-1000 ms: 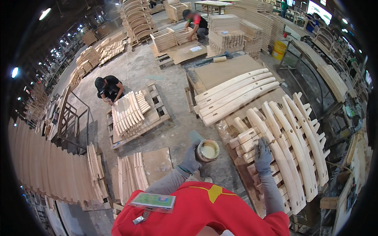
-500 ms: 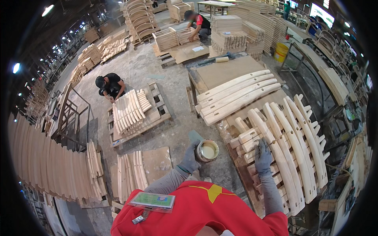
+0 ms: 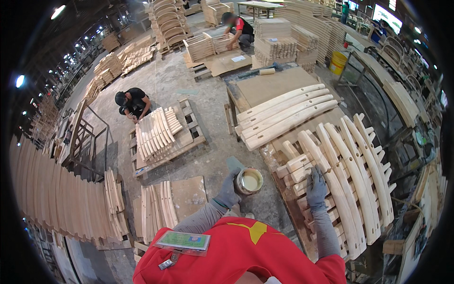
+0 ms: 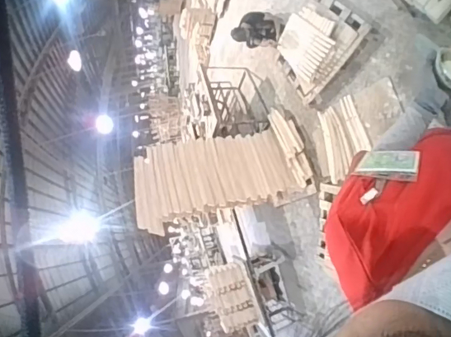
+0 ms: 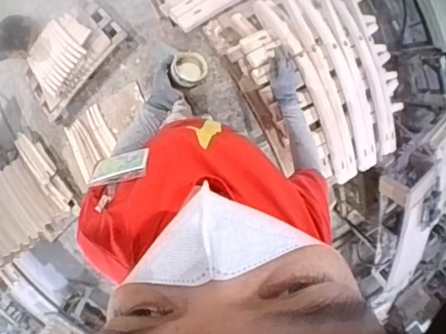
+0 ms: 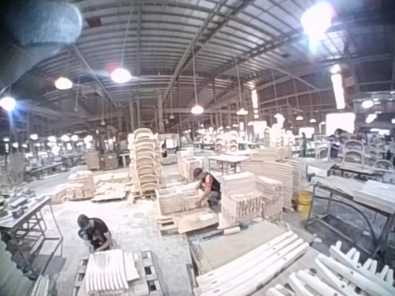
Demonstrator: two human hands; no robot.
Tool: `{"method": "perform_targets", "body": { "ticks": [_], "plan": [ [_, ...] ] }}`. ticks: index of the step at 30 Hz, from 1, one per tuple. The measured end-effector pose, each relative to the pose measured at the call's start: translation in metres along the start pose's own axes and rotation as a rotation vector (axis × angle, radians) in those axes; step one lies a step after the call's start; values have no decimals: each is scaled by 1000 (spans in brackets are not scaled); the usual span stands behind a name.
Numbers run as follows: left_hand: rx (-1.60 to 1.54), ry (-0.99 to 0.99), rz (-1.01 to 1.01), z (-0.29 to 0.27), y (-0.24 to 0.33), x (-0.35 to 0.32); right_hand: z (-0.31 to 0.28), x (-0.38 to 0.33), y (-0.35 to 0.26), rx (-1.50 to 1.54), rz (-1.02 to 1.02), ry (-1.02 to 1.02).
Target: The person picks up curved wooden slats from a workbench and stacks them into a neat pile. They handle the pieces one at a time, aligning them before placing them on top of the growing stack.
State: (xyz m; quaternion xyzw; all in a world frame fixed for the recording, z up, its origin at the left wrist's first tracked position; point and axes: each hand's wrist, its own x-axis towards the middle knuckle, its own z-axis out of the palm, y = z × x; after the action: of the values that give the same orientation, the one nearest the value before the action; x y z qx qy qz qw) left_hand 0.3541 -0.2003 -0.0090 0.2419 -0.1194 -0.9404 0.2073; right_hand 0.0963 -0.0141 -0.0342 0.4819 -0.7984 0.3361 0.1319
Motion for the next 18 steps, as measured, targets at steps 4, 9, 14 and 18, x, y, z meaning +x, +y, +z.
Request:
{"method": "perform_targets", "body": {
  "ticks": [4,9,14,18],
  "plan": [
    [-17,21,-9,-4,0,-1,1,1,-2,18,-1,4],
    [0,2,-28,-2,-1,-1,-1,1,0,-3,-36,4],
    [2,-8,-23,-7,0,-3,1,0,2,8,-51,-8],
    [-20,-12,-18,-11,2,-4,2,1,2,17,-71,-9]
  ]
}}
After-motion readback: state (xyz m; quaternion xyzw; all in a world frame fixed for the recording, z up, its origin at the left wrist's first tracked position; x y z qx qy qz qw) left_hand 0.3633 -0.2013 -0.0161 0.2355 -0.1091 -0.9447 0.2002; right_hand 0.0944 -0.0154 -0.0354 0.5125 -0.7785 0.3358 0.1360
